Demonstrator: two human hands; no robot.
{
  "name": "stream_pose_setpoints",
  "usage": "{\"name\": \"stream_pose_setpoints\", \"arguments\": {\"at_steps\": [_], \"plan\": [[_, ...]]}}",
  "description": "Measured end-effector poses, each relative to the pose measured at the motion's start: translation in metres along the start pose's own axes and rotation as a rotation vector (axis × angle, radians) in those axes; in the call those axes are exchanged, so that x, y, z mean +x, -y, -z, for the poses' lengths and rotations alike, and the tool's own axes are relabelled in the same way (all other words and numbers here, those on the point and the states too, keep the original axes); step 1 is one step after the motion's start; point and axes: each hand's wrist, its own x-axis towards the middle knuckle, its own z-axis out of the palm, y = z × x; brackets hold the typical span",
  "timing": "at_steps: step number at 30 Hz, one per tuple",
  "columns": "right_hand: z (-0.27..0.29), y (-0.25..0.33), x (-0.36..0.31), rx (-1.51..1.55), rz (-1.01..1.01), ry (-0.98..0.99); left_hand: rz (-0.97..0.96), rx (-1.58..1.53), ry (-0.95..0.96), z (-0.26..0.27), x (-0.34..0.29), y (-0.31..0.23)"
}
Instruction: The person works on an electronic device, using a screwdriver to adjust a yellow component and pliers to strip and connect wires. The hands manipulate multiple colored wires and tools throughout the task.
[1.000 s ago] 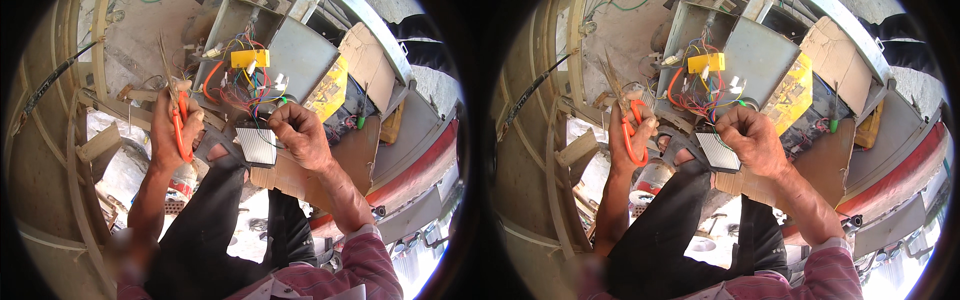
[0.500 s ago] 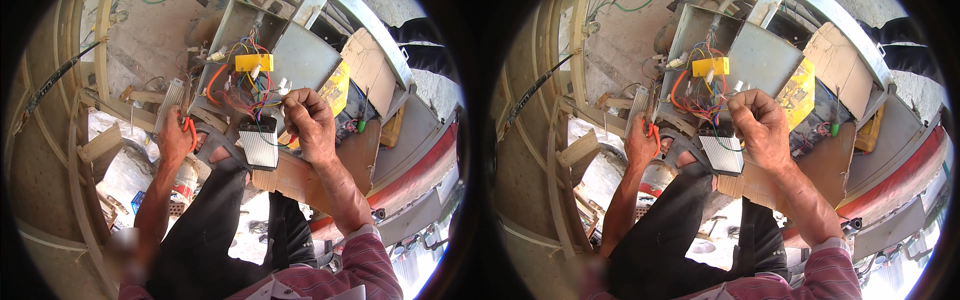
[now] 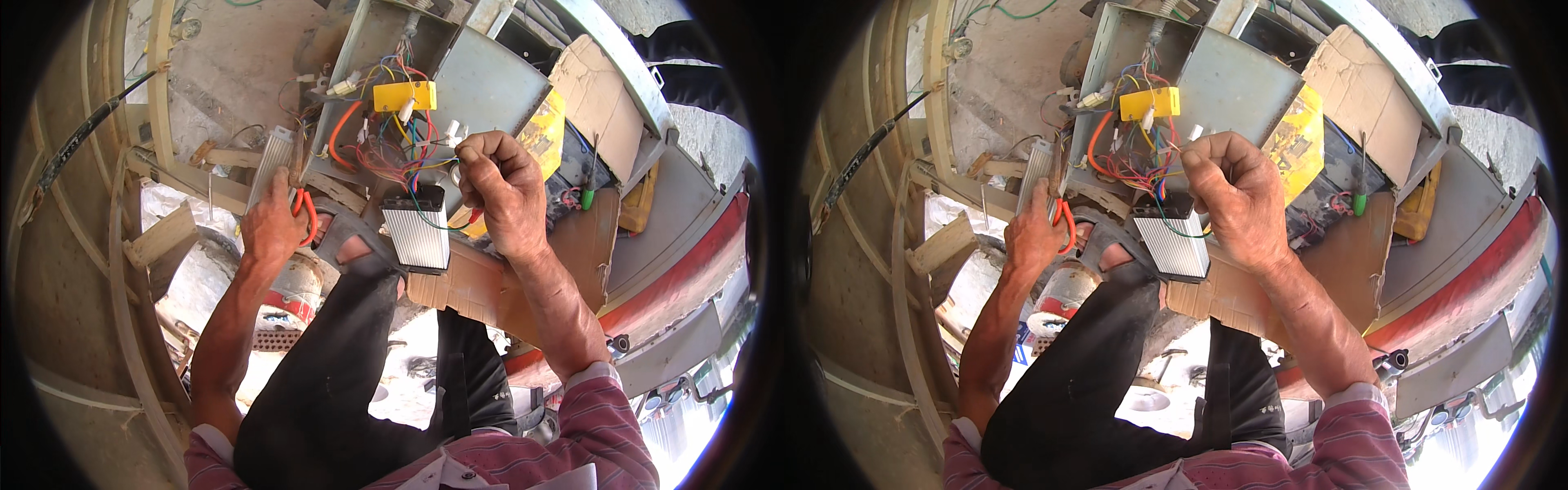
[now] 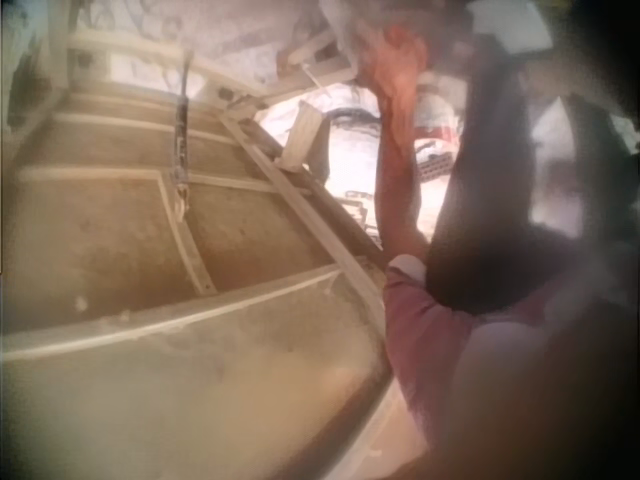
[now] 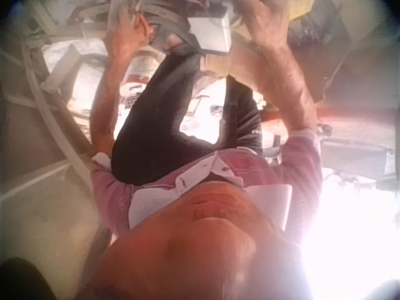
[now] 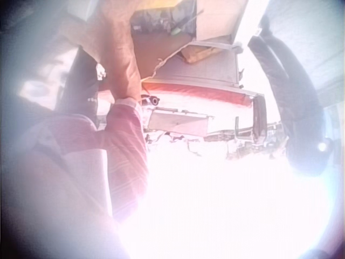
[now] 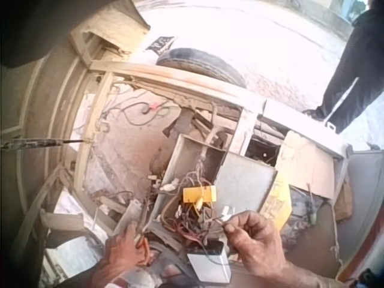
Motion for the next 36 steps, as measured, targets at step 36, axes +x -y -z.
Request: {"name": "stream_pose_setpoints", "arguments": {"at_steps": [36], "plan": [[0.011, -0.010, 0.005, 0.217, -0.041, 0.055, -0.091, -0.023, -0.130, -0.014, -0.010, 0.016]]}}
